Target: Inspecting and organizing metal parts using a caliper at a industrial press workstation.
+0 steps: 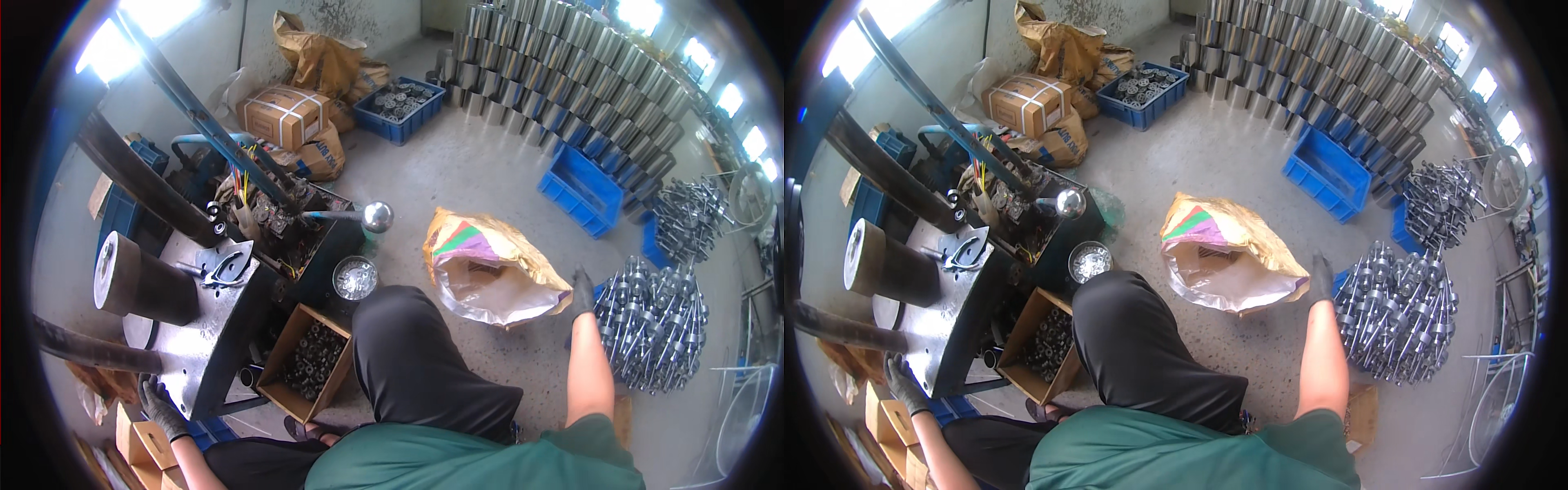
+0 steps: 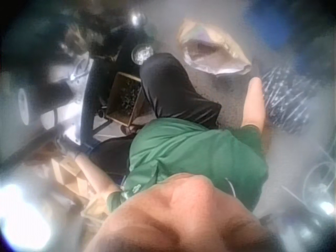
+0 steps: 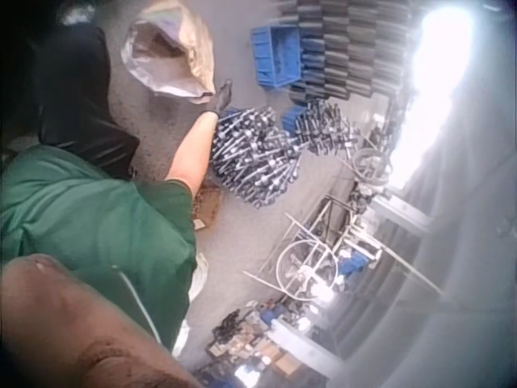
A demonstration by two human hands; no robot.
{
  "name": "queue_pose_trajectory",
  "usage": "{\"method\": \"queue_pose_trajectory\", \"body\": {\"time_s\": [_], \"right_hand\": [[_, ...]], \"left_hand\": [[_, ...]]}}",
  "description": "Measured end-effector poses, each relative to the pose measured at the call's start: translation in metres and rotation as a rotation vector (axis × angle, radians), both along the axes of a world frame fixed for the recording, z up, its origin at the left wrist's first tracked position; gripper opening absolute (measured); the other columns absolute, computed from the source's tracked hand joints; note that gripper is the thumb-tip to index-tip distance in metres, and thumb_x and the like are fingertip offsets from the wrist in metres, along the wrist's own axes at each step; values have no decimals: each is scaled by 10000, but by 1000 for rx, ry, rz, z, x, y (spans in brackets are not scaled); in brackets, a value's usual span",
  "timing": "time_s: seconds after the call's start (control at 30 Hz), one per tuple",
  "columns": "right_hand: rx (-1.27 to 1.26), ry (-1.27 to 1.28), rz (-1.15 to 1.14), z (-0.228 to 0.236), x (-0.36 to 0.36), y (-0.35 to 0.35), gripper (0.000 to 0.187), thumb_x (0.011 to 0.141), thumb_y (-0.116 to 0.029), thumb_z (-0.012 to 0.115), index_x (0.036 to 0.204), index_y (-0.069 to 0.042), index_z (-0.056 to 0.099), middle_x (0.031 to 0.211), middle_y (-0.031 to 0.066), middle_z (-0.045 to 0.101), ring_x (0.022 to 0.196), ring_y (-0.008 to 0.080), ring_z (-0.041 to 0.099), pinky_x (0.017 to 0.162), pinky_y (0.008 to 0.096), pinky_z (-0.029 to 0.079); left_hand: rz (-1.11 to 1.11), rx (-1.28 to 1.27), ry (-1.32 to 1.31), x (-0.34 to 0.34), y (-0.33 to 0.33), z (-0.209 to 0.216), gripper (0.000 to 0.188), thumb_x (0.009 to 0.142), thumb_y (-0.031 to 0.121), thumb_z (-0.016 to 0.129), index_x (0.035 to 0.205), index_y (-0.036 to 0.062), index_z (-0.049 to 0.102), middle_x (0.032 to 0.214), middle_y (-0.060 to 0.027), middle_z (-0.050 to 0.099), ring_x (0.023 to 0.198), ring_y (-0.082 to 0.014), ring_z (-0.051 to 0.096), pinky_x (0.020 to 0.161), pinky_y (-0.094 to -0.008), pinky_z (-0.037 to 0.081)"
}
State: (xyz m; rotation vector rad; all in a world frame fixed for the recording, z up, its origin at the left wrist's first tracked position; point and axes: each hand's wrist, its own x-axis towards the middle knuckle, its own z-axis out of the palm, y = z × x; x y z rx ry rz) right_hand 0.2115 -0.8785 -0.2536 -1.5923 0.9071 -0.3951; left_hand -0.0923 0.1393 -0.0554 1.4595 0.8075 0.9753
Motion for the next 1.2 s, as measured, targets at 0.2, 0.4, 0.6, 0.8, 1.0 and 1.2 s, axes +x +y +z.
{"method": "queue_pose_trajectory", "body": {"time_s": [0.2,0.4,0.6,0.8,1.0,1.2], "right_hand": [[582,315,393,-9,57,32,878,931,-513,687,1552,-15,319,1364,312,576,1229,412,605,994,544,514],[119,264,673,-82,102,120,663,941,-476,647,1434,-46,541,1359,258,614,1228,367,607,993,473,509],[-25,275,563,-133,129,113,674,952,-528,582,1369,1,598,1371,256,617,1263,357,587,1025,441,471],[-203,357,588,-120,114,113,683,945,-519,589,1352,29,611,1368,233,623,1226,336,589,1014,414,469],[48,210,301,-114,103,184,481,879,-289,638,1212,58,651,971,182,711,891,338,701,771,451,550],[202,-82,386,-54,72,253,412,958,-240,584,1258,38,634,1073,134,714,942,228,684,752,393,564]], "left_hand": [[22,-10,41,1,-14,2,392,1053,300,555,1400,125,599,1221,-46,668,967,-103,573,818,-235,456],[68,-64,-15,-6,-8,-4,368,1030,283,589,1357,119,628,1075,-15,688,780,-58,551,666,-185,441],[75,-82,61,-29,17,-15,361,1029,276,601,1348,110,630,968,14,685,691,-25,547,565,-159,411],[-41,-52,146,-48,10,-4,458,1062,339,537,1439,77,537,1211,-66,691,940,-127,645,811,-251,517],[42,-57,97,-35,-17,9,366,1056,300,557,1371,120,602,1086,-11,697,858,-86,593,759,-239,482],[-17,-74,39,-39,-6,8,370,1034,274,609,1362,104,605,1038,-4,677,812,-74,570,722,-210,464]]}}
